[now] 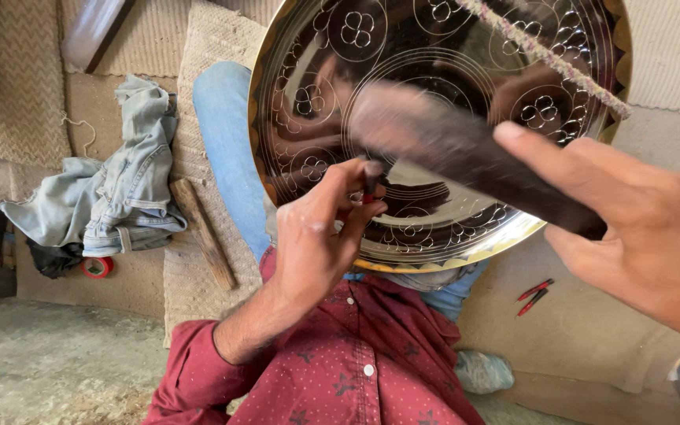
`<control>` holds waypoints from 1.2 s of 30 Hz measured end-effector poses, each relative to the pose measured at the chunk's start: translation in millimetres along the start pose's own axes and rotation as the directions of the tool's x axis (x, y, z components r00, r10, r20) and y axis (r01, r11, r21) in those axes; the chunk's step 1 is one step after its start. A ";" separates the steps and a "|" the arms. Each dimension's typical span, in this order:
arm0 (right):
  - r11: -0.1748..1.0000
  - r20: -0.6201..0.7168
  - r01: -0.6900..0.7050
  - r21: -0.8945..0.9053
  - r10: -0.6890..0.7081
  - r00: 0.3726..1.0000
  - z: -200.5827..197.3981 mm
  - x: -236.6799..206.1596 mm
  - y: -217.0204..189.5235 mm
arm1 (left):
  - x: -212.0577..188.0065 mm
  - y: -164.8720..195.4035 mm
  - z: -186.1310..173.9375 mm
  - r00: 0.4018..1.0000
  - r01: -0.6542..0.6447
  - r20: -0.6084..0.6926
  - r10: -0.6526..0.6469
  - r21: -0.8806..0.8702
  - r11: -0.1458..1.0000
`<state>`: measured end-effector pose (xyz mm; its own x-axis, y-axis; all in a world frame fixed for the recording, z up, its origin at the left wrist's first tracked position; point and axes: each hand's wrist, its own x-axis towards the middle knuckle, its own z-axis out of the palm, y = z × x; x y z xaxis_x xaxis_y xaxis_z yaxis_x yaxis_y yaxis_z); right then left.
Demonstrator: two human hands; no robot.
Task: The person sits on the floor with a large engraved brass tray balanced on their lap. They hold a small punch against the decorative pattern and strike it with a wooden mallet, repeatedly repositioning the punch to chase the design across the tray surface.
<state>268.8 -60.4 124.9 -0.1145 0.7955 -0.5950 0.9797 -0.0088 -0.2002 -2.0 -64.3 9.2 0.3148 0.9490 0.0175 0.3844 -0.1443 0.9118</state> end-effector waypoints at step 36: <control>0.580 -0.538 0.132 0.804 0.614 0.578 294.7 -84.7 -29.3 | 97.4 -15.7 14.0 0.309 -0.459 0.747 0.589 -0.425 0.780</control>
<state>201.3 -306.0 -48.3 0.6234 0.7804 -0.0483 0.4210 -0.3870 -0.8203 34.8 26.4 -9.1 0.9718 -0.0009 0.2357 -0.2133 -0.4287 0.8779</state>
